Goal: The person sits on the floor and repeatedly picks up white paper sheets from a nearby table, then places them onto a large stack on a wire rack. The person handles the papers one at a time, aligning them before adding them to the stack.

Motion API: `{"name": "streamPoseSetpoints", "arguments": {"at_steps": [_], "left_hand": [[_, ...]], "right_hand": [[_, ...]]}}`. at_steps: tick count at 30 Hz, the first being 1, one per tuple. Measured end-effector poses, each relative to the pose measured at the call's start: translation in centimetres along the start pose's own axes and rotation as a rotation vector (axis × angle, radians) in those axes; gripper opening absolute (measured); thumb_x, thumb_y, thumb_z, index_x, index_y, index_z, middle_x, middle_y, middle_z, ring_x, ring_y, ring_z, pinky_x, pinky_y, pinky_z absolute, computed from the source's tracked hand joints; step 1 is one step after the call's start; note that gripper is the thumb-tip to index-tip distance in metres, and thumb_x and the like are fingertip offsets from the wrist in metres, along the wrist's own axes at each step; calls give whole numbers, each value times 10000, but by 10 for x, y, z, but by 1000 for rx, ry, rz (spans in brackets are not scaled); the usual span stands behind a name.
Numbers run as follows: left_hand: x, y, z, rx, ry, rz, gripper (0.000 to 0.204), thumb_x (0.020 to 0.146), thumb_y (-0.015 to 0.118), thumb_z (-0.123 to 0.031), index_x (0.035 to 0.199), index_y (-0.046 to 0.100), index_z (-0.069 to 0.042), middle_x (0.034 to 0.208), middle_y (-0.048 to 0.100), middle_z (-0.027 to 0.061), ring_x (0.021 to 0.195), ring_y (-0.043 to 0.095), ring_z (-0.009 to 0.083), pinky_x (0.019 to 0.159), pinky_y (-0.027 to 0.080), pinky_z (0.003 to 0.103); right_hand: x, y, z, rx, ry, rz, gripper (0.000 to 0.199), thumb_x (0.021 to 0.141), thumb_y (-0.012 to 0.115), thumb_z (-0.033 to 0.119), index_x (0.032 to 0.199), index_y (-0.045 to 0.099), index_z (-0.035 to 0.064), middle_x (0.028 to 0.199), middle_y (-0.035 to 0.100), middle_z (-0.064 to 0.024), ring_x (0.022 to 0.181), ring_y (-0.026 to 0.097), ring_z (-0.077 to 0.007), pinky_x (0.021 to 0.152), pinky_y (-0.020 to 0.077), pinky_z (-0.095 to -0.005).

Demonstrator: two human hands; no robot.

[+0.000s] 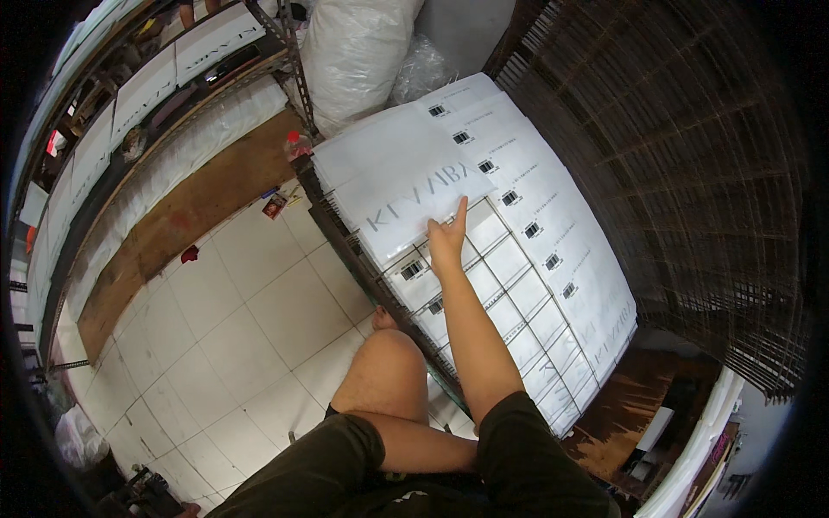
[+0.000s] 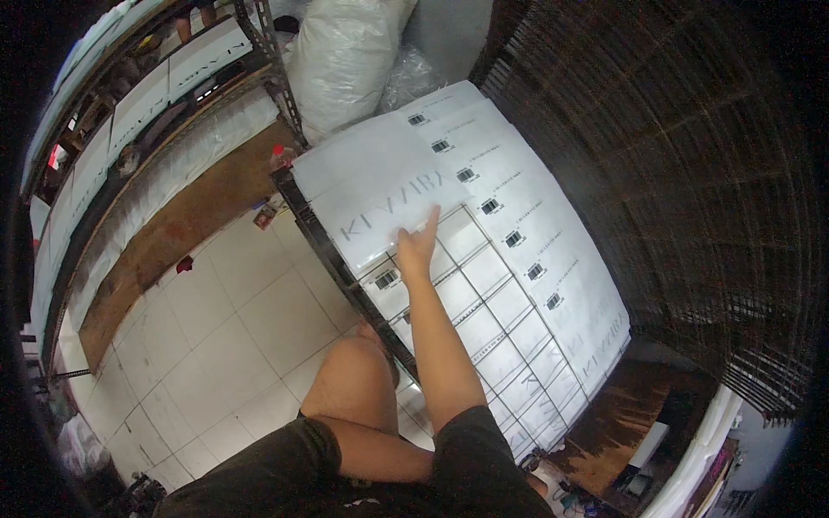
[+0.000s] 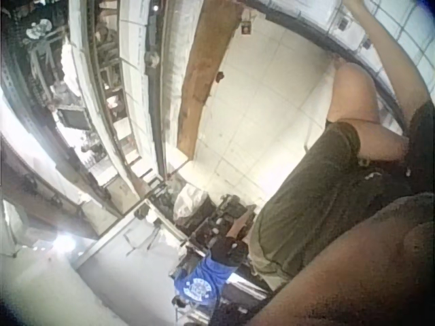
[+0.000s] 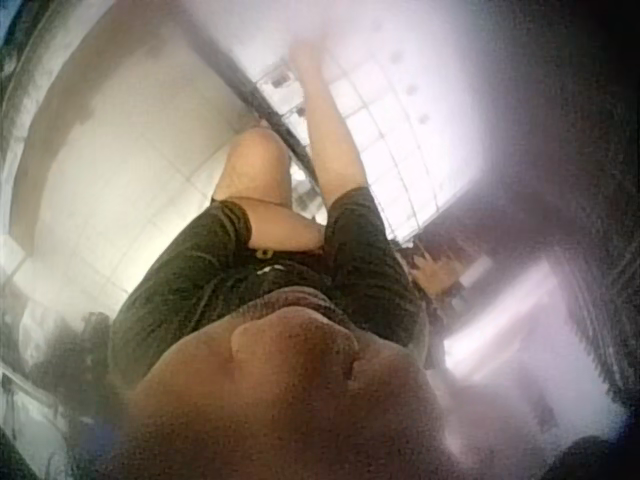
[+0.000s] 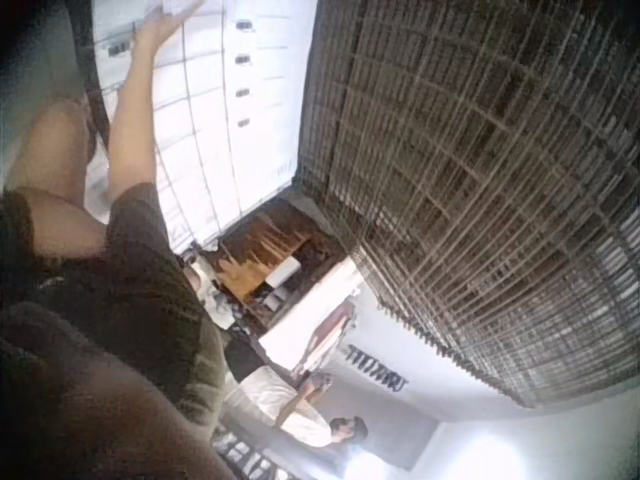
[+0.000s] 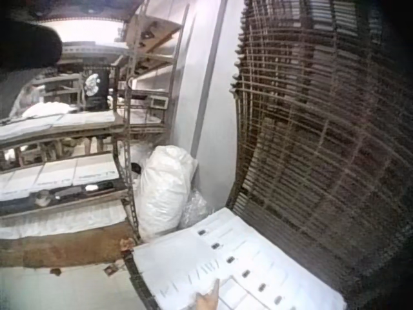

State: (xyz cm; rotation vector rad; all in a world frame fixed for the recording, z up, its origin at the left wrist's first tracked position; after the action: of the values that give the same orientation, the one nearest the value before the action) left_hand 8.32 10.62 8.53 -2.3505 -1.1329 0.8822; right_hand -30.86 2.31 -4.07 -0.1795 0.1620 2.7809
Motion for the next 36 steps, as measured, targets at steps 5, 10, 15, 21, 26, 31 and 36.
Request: {"name": "streamPoseSetpoints", "arguments": {"at_steps": [5,10,15,21,26,31,36], "left_hand": [[1,-4,3,-19,-10,-20,702,668,767,-465,1236,557,-110,1229,570,70,1114,547,289,845,468,522],[3,-6,-1,-15,2,-22,699,670,766,-462,1236,557,-111,1225,572,71,1113,548,291,846,466,524],[5,-8,-2,-23,-1,-26,695,672,765,-460,1237,556,-112,1221,574,72,1112,548,293,847,464,526],[5,-11,-1,-32,1,-41,692,674,763,-457,1237,556,-113,1216,577,73,1111,548,296,849,461,529],[6,-12,-4,-31,3,-38,688,676,762,-454,1238,555,-114,1211,579,74,1110,549,298,850,459,531],[7,-13,-6,-25,9,-40,685,677,760,-452,1238,555,-115,1207,581,75,1109,549,300,851,457,533],[7,-12,-6,-22,10,-41,682,679,759,-450,1238,554,-117,1203,583,76,1108,549,302,852,455,536]], "right_hand": [[-13,-20,-8,-30,80,42,873,778,489,-117,1488,62,156,1210,495,-177,847,553,-177,688,457,-273],[-15,-43,-19,-79,86,12,857,777,488,-111,1488,101,170,1137,552,-153,751,555,-142,609,448,-261],[-13,-59,-29,-110,53,-29,844,766,484,-120,1483,136,156,1222,516,-157,784,566,-146,620,454,-254],[-21,-58,-15,-128,64,3,803,766,449,-149,1469,142,88,1484,216,-154,1249,413,-269,975,401,-309],[-15,-71,-33,-119,41,-2,792,762,453,-140,1465,159,77,1489,199,-162,1249,412,-270,981,395,-307],[-14,-73,-38,-184,-49,-23,791,782,470,-125,1471,153,99,1403,354,-172,964,574,-200,750,476,-262],[-14,-74,-42,-188,-83,-26,789,786,474,-114,1472,147,97,1370,389,-182,962,576,-201,754,476,-263]]}}
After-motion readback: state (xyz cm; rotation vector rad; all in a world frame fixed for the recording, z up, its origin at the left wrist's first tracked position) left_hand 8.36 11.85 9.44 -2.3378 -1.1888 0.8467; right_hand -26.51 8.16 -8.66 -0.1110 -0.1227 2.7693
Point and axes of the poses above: each hand's wrist, its own x-axis towards the middle knuckle, its own y-axis out of the palm, z = x × y, the point moved 5 cm from there along x, towards the middle knuckle
